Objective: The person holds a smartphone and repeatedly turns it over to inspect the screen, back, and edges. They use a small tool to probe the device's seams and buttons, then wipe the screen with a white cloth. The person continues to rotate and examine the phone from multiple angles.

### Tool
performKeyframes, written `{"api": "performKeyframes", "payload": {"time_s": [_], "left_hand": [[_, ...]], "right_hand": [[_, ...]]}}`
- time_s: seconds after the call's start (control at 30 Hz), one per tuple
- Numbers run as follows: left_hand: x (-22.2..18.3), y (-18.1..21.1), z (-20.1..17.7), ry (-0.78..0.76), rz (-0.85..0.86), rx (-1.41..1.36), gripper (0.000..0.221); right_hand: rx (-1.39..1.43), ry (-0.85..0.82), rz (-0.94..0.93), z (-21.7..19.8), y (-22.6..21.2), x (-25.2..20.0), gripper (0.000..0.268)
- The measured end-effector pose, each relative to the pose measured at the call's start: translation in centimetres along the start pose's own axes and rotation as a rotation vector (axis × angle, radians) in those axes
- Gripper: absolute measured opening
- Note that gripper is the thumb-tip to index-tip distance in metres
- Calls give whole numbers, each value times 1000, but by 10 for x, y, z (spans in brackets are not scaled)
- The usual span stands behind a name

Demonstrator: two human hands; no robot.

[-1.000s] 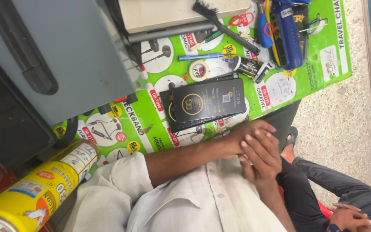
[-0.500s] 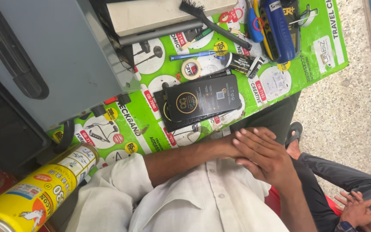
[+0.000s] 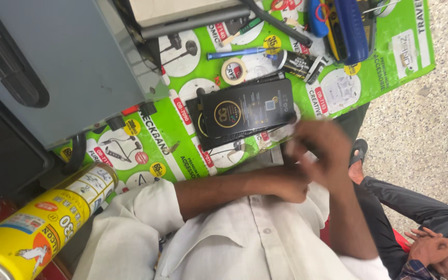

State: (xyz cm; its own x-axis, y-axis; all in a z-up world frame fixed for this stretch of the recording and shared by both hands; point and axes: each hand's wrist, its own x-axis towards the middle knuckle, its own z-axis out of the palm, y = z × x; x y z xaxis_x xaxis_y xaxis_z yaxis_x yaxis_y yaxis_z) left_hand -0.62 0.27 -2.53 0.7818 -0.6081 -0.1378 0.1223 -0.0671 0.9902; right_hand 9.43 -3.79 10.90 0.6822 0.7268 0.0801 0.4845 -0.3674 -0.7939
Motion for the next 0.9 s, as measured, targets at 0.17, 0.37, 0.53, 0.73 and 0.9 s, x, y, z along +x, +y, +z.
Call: {"api": "performKeyframes", "payload": {"time_s": [0.17,0.37,0.53,0.73,0.9], "left_hand": [[-10,22,-21,42,-127,439,22],[-21,59,-40,110,-44,334,23],[-50,117,-111,-124,31,338,31],[-143,132,-192,716,214,779,53],[-161,114,-196,686,152,821,97]], "right_hand": [[67,234,370,24,1,24,44],[379,444,550,29,19,13,12],[460,427,396,24,24,8,12],[110,336,330,24,2,5,32],[-22,353,268,45,-2,4,46]]}}
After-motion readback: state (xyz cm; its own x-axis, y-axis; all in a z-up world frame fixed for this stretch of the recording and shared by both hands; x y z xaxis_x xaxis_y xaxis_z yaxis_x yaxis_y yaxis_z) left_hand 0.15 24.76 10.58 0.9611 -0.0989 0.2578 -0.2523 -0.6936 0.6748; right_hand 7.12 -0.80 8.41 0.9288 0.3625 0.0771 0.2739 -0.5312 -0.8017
